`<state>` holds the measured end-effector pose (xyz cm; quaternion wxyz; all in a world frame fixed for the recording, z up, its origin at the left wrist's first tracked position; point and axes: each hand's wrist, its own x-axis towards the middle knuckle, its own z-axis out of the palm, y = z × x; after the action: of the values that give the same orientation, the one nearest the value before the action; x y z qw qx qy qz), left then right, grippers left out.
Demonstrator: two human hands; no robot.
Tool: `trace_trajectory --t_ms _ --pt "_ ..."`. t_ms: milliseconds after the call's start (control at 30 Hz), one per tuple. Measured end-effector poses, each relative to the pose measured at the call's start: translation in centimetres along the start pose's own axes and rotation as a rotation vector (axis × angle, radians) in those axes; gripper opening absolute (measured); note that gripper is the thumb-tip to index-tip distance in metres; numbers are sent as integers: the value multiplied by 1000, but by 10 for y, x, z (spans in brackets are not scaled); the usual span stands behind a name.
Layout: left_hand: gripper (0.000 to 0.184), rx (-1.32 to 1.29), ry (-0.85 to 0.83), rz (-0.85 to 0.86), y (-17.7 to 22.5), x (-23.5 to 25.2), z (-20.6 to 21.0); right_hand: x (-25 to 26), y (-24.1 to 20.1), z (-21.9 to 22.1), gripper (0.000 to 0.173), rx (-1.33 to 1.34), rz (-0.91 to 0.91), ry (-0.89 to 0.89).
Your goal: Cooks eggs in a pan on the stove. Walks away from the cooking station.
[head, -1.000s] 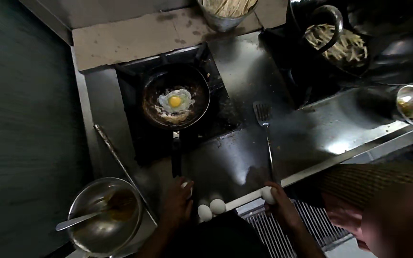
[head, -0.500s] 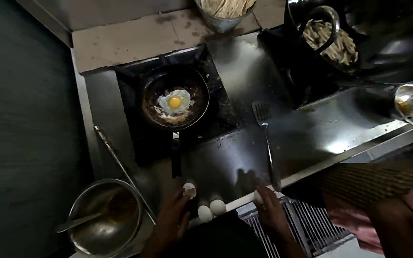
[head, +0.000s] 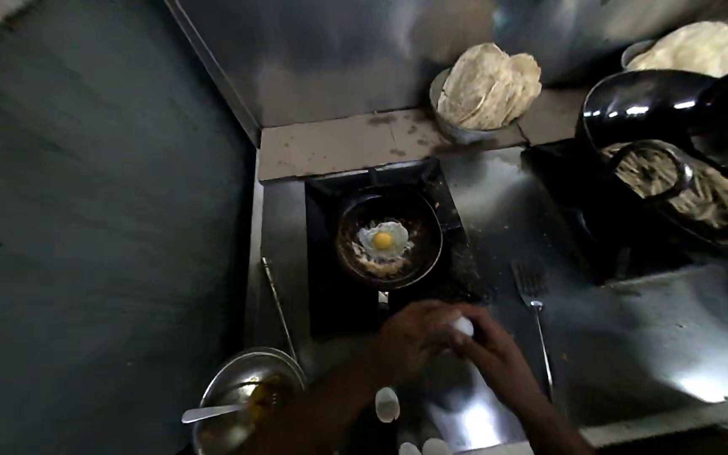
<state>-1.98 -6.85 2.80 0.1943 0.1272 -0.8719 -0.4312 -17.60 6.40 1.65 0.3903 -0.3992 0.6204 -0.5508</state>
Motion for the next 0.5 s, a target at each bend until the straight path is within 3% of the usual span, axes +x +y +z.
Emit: trace_trajectory --t_ms 233,500 --pt "43 131 48 21 -55 45 -64 112 -18 20 29 43 82 -151" --pt "40 87 170 -77 -103 71 -73 171 -13 30 29 -53 174 -198"
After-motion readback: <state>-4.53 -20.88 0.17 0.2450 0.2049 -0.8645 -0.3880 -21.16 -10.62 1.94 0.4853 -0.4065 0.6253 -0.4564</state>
